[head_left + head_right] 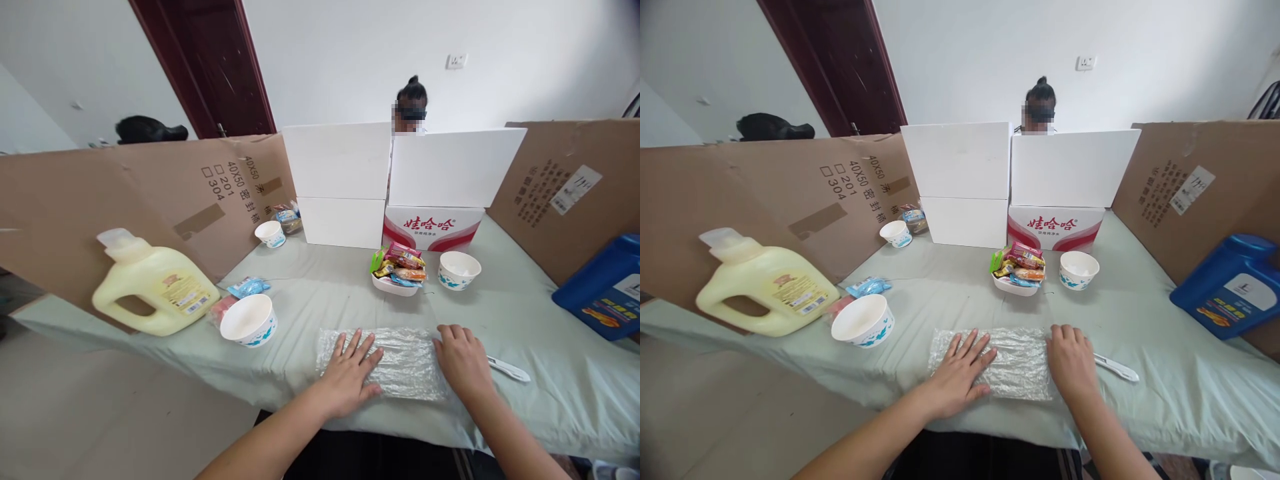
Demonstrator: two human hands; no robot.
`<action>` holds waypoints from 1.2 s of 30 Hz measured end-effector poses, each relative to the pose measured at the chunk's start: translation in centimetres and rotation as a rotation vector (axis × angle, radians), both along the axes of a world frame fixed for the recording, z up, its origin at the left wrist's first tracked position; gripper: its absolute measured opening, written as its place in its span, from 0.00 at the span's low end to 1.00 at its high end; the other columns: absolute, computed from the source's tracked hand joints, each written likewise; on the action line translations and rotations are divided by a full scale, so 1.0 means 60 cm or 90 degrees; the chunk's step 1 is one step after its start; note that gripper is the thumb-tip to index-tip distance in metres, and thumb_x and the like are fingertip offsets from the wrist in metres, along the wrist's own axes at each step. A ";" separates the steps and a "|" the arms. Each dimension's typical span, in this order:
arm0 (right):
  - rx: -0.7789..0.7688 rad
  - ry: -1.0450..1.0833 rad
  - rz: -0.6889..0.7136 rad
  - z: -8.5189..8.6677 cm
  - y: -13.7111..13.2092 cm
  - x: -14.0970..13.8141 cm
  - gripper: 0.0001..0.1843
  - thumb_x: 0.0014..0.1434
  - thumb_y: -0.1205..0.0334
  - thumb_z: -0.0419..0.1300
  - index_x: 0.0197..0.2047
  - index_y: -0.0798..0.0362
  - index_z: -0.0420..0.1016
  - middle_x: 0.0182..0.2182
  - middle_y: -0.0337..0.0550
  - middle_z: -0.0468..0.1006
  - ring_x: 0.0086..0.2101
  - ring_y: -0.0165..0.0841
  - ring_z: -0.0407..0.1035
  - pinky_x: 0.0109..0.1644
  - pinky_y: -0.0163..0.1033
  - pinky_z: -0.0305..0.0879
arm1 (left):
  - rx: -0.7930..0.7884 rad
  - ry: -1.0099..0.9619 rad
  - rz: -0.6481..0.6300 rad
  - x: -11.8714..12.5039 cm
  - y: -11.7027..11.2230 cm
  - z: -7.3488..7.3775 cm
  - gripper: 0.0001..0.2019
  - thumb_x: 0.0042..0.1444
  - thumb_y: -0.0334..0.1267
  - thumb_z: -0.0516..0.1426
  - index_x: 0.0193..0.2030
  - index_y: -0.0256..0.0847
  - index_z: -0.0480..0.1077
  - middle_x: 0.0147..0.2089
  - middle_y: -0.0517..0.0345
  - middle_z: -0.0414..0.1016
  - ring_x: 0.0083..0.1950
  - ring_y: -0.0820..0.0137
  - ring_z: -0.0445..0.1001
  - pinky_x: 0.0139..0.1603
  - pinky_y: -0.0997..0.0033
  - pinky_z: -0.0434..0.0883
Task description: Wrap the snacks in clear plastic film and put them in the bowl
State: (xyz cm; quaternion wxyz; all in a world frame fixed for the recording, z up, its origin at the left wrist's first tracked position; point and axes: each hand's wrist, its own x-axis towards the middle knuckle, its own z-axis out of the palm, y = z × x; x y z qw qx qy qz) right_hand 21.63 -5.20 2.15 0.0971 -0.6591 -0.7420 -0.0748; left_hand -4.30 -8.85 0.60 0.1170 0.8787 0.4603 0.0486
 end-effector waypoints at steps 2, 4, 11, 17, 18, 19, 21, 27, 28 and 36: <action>0.079 0.022 0.156 -0.002 -0.021 -0.020 0.15 0.64 0.58 0.52 0.51 0.54 0.71 0.48 0.54 0.75 0.50 0.45 0.67 0.54 0.50 0.59 | -0.024 0.004 0.004 0.002 0.002 0.007 0.31 0.65 0.56 0.48 0.71 0.53 0.46 0.74 0.54 0.40 0.74 0.49 0.35 0.67 0.34 0.41; 0.093 0.027 0.363 -0.017 -0.050 -0.045 0.24 0.62 0.52 0.55 0.59 0.51 0.66 0.57 0.51 0.70 0.57 0.45 0.61 0.61 0.52 0.53 | -0.051 0.010 0.010 -0.002 0.007 0.012 0.28 0.68 0.54 0.42 0.72 0.52 0.43 0.74 0.56 0.39 0.74 0.54 0.34 0.69 0.39 0.41; 0.106 -0.058 0.465 -0.070 -0.126 -0.030 0.39 0.57 0.56 0.58 0.69 0.50 0.51 0.68 0.44 0.53 0.66 0.44 0.46 0.66 0.50 0.44 | 0.046 0.053 0.080 -0.097 0.038 0.000 0.28 0.66 0.51 0.48 0.70 0.48 0.50 0.74 0.52 0.44 0.73 0.53 0.40 0.69 0.41 0.43; 0.132 -0.028 0.445 -0.062 -0.121 0.026 0.32 0.60 0.53 0.58 0.66 0.50 0.58 0.63 0.45 0.63 0.62 0.42 0.56 0.61 0.46 0.55 | 0.209 -0.080 0.000 -0.119 -0.007 0.015 0.19 0.61 0.45 0.54 0.55 0.38 0.67 0.58 0.44 0.69 0.62 0.54 0.63 0.63 0.47 0.60; 0.124 -0.014 0.433 -0.062 -0.118 0.034 0.31 0.60 0.52 0.58 0.64 0.49 0.61 0.61 0.45 0.66 0.59 0.42 0.60 0.60 0.46 0.58 | 0.198 -0.098 -0.046 -0.115 -0.020 0.017 0.20 0.58 0.47 0.57 0.53 0.38 0.68 0.55 0.45 0.71 0.59 0.54 0.66 0.61 0.48 0.62; 0.115 0.000 0.428 -0.062 -0.115 0.040 0.29 0.61 0.51 0.58 0.63 0.49 0.63 0.59 0.45 0.69 0.57 0.41 0.63 0.58 0.46 0.60 | 0.184 -0.109 -0.082 -0.111 -0.033 0.017 0.22 0.55 0.49 0.60 0.52 0.39 0.68 0.53 0.46 0.72 0.57 0.54 0.67 0.60 0.49 0.64; 0.093 0.029 0.431 -0.061 -0.114 0.052 0.23 0.62 0.54 0.57 0.60 0.47 0.66 0.54 0.44 0.73 0.52 0.38 0.67 0.55 0.45 0.63 | 0.170 -0.124 -0.112 -0.109 -0.053 0.015 0.18 0.55 0.46 0.61 0.49 0.40 0.68 0.52 0.48 0.73 0.57 0.55 0.68 0.60 0.50 0.66; 0.013 0.189 0.418 -0.035 -0.122 0.070 0.10 0.65 0.65 0.51 0.45 0.48 0.71 0.46 0.43 0.76 0.49 0.33 0.70 0.54 0.40 0.65 | 0.150 -0.268 -0.045 -0.131 -0.059 0.011 0.10 0.65 0.28 0.47 0.41 0.41 0.68 0.48 0.53 0.76 0.55 0.67 0.72 0.55 0.66 0.70; -0.009 0.224 0.396 -0.030 -0.120 0.069 0.10 0.65 0.63 0.50 0.44 0.48 0.71 0.46 0.43 0.77 0.48 0.33 0.70 0.53 0.39 0.66 | 0.140 -0.287 -0.012 -0.131 -0.054 0.012 0.09 0.65 0.30 0.47 0.41 0.41 0.68 0.45 0.54 0.76 0.50 0.68 0.75 0.52 0.68 0.72; -0.108 0.318 0.068 -0.029 -0.062 0.023 0.16 0.68 0.54 0.43 0.40 0.48 0.70 0.34 0.40 0.80 0.34 0.34 0.75 0.37 0.36 0.66 | 0.170 -0.186 0.258 -0.101 0.017 0.010 0.08 0.64 0.34 0.50 0.41 0.43 0.69 0.38 0.60 0.78 0.38 0.70 0.77 0.40 0.73 0.70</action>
